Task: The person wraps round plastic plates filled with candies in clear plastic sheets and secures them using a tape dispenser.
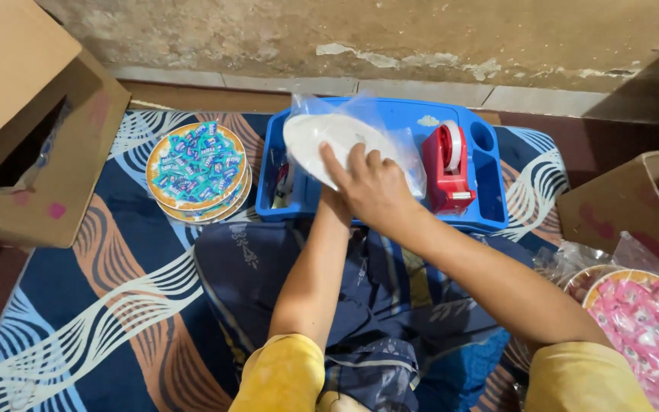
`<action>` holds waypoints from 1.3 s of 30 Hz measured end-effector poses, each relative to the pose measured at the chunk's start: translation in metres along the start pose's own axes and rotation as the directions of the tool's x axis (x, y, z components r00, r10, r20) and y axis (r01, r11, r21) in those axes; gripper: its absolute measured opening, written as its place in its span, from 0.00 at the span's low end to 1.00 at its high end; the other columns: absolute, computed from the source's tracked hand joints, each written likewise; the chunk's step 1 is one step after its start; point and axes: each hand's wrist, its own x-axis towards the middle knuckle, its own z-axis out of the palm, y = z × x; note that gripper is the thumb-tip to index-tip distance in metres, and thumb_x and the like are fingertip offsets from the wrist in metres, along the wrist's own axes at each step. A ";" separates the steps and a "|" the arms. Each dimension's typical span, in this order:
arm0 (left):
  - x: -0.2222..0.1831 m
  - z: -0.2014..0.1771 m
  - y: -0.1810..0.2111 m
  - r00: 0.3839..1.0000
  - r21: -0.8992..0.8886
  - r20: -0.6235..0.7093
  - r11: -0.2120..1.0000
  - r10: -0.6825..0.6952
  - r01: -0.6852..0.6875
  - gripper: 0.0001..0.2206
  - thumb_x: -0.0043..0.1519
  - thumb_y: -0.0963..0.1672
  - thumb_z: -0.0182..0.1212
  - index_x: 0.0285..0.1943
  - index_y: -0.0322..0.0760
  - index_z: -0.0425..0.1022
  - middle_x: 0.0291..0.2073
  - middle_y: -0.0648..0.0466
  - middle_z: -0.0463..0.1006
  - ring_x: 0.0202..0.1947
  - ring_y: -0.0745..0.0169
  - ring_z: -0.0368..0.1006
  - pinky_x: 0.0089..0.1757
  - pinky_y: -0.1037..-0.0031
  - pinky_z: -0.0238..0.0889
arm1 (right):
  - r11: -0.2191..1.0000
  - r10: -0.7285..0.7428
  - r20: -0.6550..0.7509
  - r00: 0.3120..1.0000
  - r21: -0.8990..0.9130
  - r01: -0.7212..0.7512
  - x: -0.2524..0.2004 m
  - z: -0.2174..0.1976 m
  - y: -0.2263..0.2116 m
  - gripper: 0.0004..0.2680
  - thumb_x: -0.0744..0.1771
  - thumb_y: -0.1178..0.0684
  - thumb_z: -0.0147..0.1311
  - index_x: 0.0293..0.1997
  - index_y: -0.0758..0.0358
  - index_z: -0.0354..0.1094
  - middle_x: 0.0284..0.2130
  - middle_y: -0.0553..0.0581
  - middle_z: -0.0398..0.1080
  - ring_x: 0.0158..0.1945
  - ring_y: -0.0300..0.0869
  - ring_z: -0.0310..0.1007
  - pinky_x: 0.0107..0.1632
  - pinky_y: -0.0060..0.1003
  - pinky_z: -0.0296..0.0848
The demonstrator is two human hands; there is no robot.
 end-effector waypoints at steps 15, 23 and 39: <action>0.092 -0.121 -0.043 0.922 -0.150 0.130 0.912 -0.365 0.382 0.20 0.54 0.47 0.70 0.54 0.35 0.79 0.44 0.45 0.81 0.43 0.49 0.76 0.49 0.56 0.69 | 0.962 0.041 0.113 0.993 0.264 -0.069 -0.086 0.035 -0.032 0.20 0.68 0.53 0.51 0.71 0.45 0.60 0.59 0.72 0.65 0.60 0.67 0.67 0.58 0.57 0.64; 0.065 -0.084 0.038 0.977 0.566 0.181 0.824 -0.115 -0.008 0.27 0.66 0.50 0.53 0.76 0.41 0.60 0.66 0.36 0.67 0.68 0.41 0.63 0.62 0.54 0.59 | 0.902 0.001 0.344 0.939 0.406 -0.150 -0.095 0.065 -0.053 0.34 0.55 0.49 0.73 0.69 0.45 0.63 0.68 0.69 0.58 0.69 0.67 0.55 0.69 0.61 0.52; -0.063 -0.092 0.023 0.961 0.561 0.189 0.781 0.204 -0.276 0.07 0.61 0.51 0.69 0.39 0.52 0.81 0.31 0.55 0.83 0.39 0.60 0.79 0.48 0.68 0.69 | 0.139 0.691 0.390 0.609 0.755 -0.641 -0.104 0.008 0.006 0.42 0.58 0.57 0.76 0.78 0.57 0.44 0.67 0.77 0.57 0.69 0.67 0.59 0.69 0.59 0.57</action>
